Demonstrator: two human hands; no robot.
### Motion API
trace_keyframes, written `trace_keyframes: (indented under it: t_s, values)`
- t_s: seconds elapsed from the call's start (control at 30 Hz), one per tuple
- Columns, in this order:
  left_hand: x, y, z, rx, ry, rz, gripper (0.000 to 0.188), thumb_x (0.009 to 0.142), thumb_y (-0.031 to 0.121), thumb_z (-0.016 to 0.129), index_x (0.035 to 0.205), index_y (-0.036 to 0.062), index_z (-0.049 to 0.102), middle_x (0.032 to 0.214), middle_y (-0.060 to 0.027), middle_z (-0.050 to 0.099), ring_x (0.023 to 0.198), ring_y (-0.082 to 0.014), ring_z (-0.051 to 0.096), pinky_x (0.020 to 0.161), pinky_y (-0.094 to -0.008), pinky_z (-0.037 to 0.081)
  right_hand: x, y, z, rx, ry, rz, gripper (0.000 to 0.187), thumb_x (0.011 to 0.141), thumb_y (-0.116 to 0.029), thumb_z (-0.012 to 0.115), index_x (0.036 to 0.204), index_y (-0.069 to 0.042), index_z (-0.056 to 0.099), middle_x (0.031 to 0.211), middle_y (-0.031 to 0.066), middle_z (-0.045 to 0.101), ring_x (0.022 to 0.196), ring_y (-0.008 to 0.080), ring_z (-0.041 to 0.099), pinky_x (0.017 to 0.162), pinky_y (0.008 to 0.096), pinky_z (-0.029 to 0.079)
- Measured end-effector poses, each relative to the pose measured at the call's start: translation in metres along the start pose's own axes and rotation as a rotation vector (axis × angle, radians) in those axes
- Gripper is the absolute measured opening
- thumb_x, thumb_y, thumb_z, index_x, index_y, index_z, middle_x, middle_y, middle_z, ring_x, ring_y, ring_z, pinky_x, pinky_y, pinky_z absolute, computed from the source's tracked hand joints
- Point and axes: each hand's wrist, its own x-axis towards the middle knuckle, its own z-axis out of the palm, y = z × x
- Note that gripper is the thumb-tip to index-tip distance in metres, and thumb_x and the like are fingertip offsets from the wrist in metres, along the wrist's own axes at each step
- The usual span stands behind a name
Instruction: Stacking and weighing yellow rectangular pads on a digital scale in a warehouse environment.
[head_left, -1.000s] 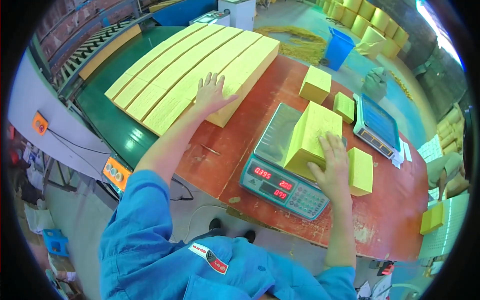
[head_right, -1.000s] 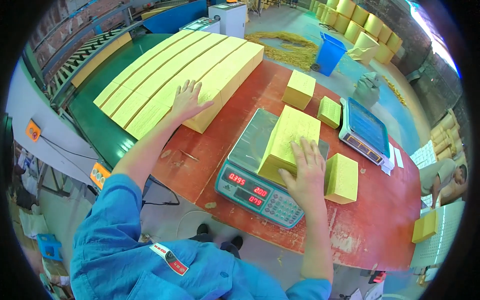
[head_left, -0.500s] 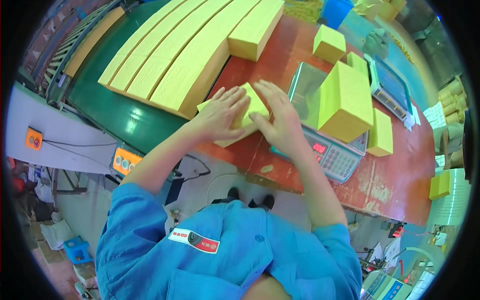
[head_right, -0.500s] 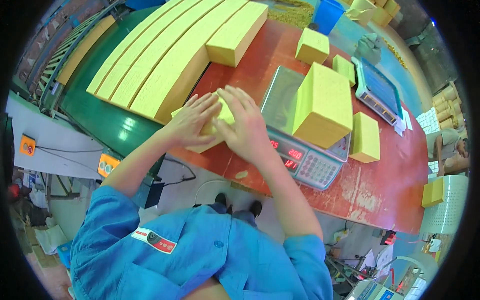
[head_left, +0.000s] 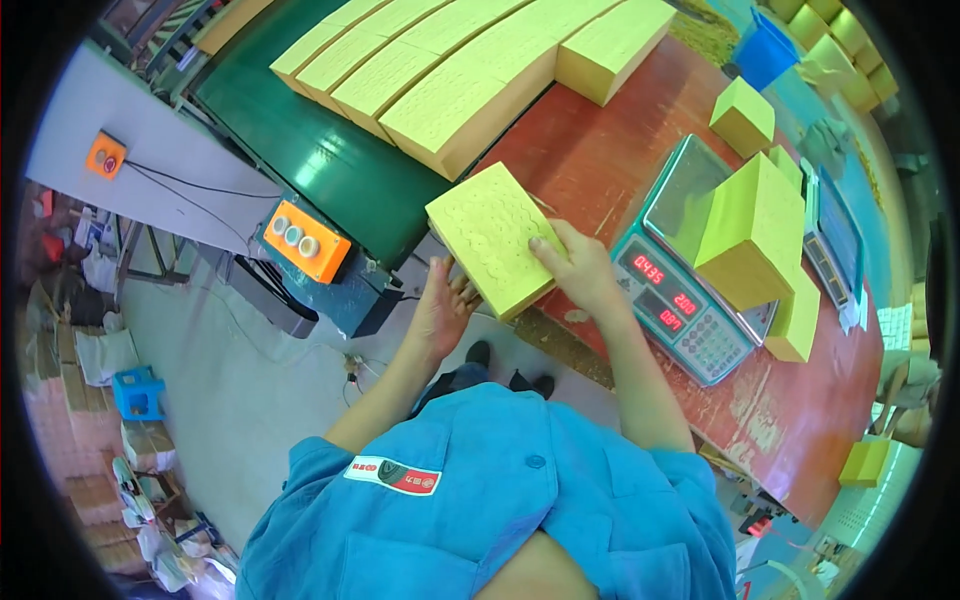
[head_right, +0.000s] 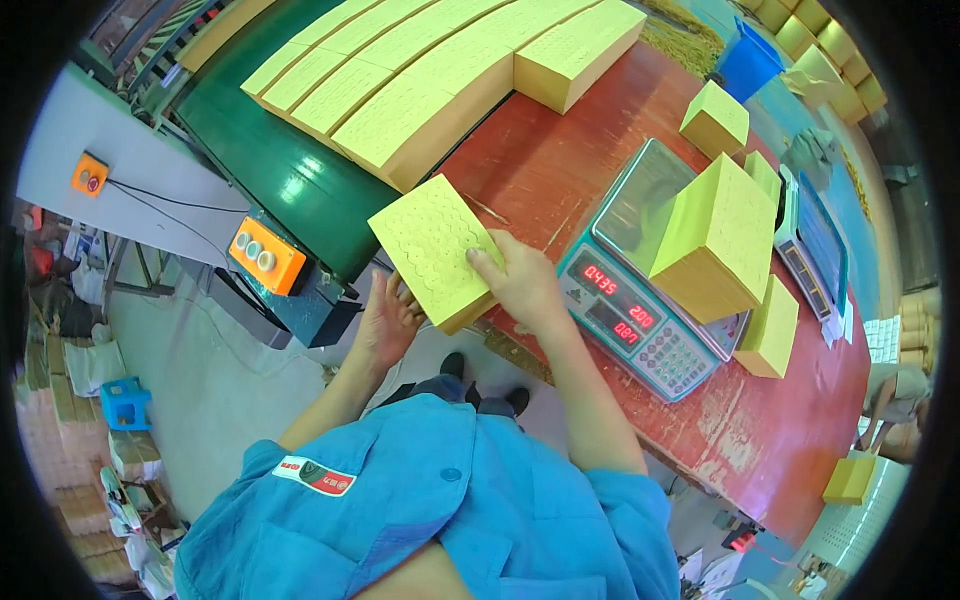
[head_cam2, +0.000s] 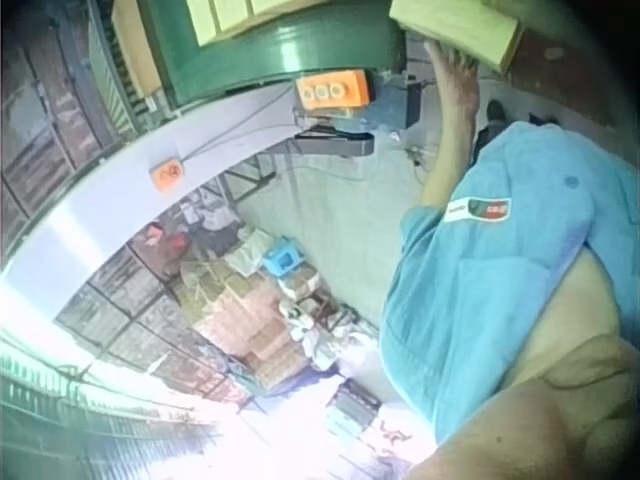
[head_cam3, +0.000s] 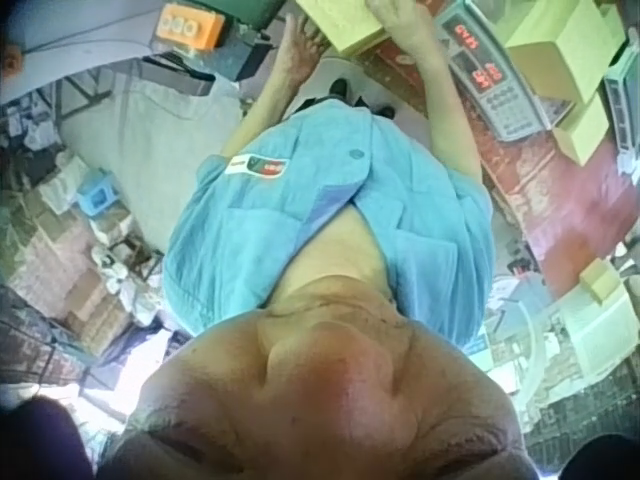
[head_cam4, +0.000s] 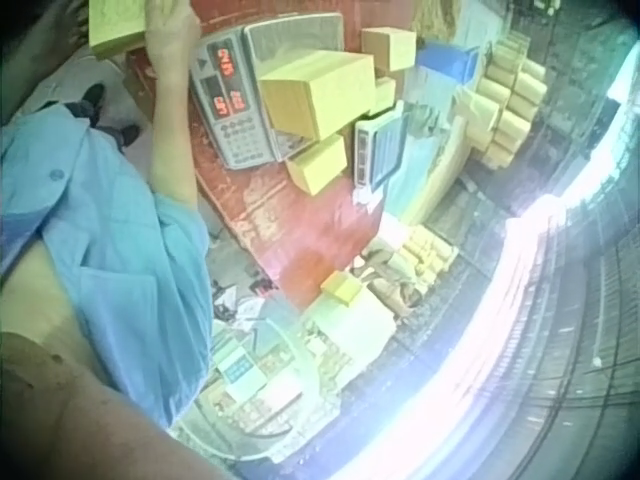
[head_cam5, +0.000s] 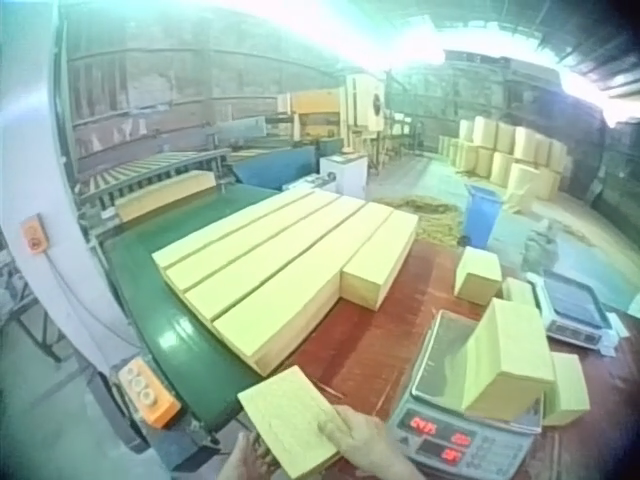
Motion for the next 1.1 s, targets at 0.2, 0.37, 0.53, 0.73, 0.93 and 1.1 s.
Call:
trace_keyframes:
  t_s: [0.2,0.37,0.53,0.73,0.93,1.1]
  values:
    - [-0.016,-0.004,0.032,0.168,-0.17,0.12,0.065,0.095,0.06,0.042,0.148,0.0254,0.027,0.141,-0.0083,0.046,0.127,-0.0237,0.046,0.102,-0.0422,0.038,-0.036,0.02,0.013,-0.023,0.15,-0.018,0.043,0.091,-0.045,0.053,0.107,-0.005,0.056,0.096,0.0215,0.066,0.093,0.0384,0.064,0.08,0.0476,0.049]
    - [-0.047,-0.011,0.047,0.233,-0.066,0.174,0.057,0.096,0.018,0.052,0.146,0.0104,0.027,0.142,-0.0087,0.043,0.129,-0.0236,0.045,0.107,-0.0396,0.038,-0.072,0.015,0.018,-0.028,0.184,-0.085,0.044,0.091,-0.043,0.056,0.109,-0.002,0.057,0.1,0.0206,0.065,0.094,0.0367,0.063,0.08,0.0441,0.05]
    - [-0.068,-0.019,0.064,0.279,-0.121,0.182,0.054,0.094,0.024,0.051,0.141,0.0027,0.035,0.136,-0.0142,0.05,0.124,-0.0263,0.051,0.103,-0.0408,0.043,-0.118,0.034,-0.041,0.395,0.053,-0.066,0.052,0.092,-0.038,0.059,0.124,0.002,0.054,0.104,0.02,0.066,0.097,0.0317,0.065,0.085,0.0384,0.05]
    - [-0.097,0.019,0.204,0.36,-0.482,0.186,0.053,0.097,0.032,0.044,0.136,-0.0025,0.041,0.13,-0.0175,0.055,0.117,-0.0247,0.058,0.099,-0.038,0.048,-0.161,0.041,-0.154,0.609,0.202,-0.075,0.051,0.096,-0.041,0.053,0.121,0.003,0.056,0.102,0.0158,0.066,0.084,0.021,0.066,0.075,0.0352,0.053]
    - [-0.004,0.028,0.366,0.411,-0.76,0.034,0.048,0.087,0.03,0.068,0.129,0.0128,0.055,0.126,-0.0096,0.059,0.12,-0.017,0.054,0.096,-0.0368,0.045,-0.122,0.023,-0.28,0.748,0.498,-0.063,0.04,0.095,-0.041,0.053,0.109,-0.005,0.063,0.083,0.0058,0.063,0.066,0.0139,0.06,0.059,0.028,0.05]
    - [0.021,0.009,0.434,0.81,-0.751,-0.062,0.063,0.081,0.05,0.068,0.13,0.0135,0.052,0.122,-0.0073,0.059,0.11,-0.021,0.057,0.088,-0.0443,0.048,-0.101,0.069,-0.315,0.847,0.531,0.062,0.037,0.095,-0.04,0.053,0.102,-0.006,0.065,0.081,0.0043,0.063,0.063,0.0132,0.06,0.059,0.0276,0.049]
